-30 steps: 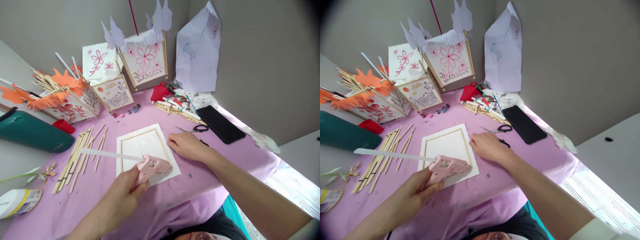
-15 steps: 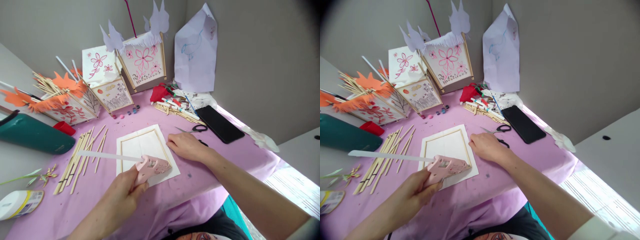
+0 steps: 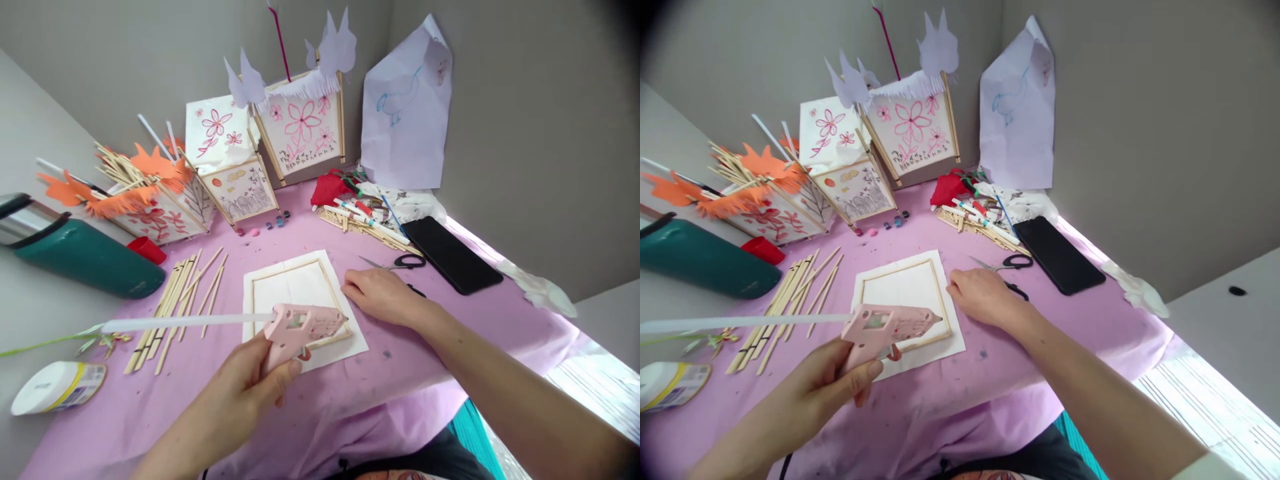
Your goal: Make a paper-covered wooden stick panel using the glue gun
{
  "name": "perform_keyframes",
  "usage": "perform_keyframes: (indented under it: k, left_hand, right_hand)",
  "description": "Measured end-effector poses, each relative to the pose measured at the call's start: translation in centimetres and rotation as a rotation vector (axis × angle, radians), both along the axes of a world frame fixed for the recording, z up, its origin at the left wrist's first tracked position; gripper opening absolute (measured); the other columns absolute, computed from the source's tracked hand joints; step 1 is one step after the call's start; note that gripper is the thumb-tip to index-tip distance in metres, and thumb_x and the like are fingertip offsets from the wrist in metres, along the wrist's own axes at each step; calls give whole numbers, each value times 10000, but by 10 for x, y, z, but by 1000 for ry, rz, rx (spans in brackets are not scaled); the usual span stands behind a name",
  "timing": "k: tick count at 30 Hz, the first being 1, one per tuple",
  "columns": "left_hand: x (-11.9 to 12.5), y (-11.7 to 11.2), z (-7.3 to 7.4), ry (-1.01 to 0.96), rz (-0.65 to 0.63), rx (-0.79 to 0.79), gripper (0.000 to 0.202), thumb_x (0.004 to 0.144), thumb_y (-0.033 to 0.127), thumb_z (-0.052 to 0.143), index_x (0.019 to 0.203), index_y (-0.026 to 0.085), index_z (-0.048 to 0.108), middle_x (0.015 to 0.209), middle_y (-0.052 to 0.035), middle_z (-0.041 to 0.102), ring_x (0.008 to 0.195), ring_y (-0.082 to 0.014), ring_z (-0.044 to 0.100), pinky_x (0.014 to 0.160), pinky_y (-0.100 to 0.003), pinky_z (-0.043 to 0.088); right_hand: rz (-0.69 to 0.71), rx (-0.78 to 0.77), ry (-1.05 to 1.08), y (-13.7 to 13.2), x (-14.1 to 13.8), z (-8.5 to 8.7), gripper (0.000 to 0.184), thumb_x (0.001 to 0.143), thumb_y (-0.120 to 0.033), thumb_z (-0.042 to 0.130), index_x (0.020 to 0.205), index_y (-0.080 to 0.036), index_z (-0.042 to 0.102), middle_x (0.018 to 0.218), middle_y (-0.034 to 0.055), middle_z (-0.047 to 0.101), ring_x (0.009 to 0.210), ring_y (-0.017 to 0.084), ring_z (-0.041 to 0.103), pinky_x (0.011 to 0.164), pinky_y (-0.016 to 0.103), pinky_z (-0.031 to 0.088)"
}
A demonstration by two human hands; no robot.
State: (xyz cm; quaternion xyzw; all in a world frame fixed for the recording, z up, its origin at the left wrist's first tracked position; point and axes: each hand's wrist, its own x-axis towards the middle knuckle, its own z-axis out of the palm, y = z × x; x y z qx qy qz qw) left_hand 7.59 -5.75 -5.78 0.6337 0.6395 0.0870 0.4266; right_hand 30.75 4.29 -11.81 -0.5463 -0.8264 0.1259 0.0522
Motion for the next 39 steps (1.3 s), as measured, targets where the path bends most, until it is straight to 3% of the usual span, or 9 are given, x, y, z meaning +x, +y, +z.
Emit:
perform_keyframes:
  k: [7, 14, 17, 22, 26, 29, 33, 39]
  left_hand:
    - [-9, -6, 7, -254, 57, -22, 356, 832, 516, 504, 767, 172, 568, 685, -12, 568, 664, -145, 519, 627, -261, 406]
    - [-8, -15, 13, -294, 52, 10, 291, 860, 442, 467, 797, 170, 547, 695, -9, 569, 643, -125, 497, 604, -239, 402]
    - [-15, -16, 16, -261, 33, 116, 284, 882, 427, 451, 800, 171, 543, 731, -2, 543, 646, -112, 486, 611, -225, 407]
    - [-55, -5, 15, 3, 124, 473, 283, 922, 394, 402, 1004, 177, 563, 896, -29, 570, 812, -151, 526, 740, -255, 442]
    - [-94, 15, 0, 391, 249, 776, 401, 927, 271, 362, 1311, 177, 430, 1160, -107, 496, 1034, -209, 516, 899, -340, 432]
    - [-116, 24, -14, 700, 311, 769, 456, 908, 222, 372, 1357, 145, 386, 1185, -152, 475, 1012, -243, 544, 855, -368, 457]
    - [-139, 26, -33, 1030, 332, 649, 445, 898, 193, 334, 1329, 116, 414, 1126, -173, 504, 892, -266, 596, 774, -377, 472]
    - [-172, 32, -50, 1165, 252, 534, 464, 922, 297, 293, 1318, 92, 420, 1060, -195, 538, 840, -320, 597, 690, -403, 456]
  right_hand:
    - [-11, -19, -13, -1, -2, 3, 315, 946, -326, 342, 797, -188, 583, 800, 45, 680, 720, 178, 597, 580, 260, 267]
    - [0, -42, -1, 2, 1, -6, 309, 937, -352, 350, 808, -197, 585, 809, 52, 673, 715, 183, 596, 591, 266, 290]
    - [3, -53, 1, 7, 2, -14, 310, 930, -387, 345, 795, -216, 565, 786, 38, 660, 711, 197, 591, 586, 273, 293]
    - [16, -65, 5, 8, 2, -17, 328, 931, -407, 318, 777, -219, 538, 770, 42, 650, 718, 212, 592, 603, 291, 309]
    - [17, -71, 2, 8, 2, -16, 334, 935, -401, 304, 780, -216, 535, 780, 52, 652, 731, 222, 598, 618, 303, 319]
    - [4, -84, 2, 8, 1, -15, 327, 931, -396, 315, 775, -214, 536, 773, 51, 653, 731, 222, 596, 617, 302, 318]
    - [11, -104, 69, 6, 1, -6, 318, 925, -374, 336, 761, -207, 552, 795, 43, 657, 729, 201, 584, 623, 287, 326]
    - [-43, -143, 154, 8, -7, 12, 281, 903, -330, 393, 748, -188, 579, 795, 39, 662, 705, 163, 564, 613, 255, 324]
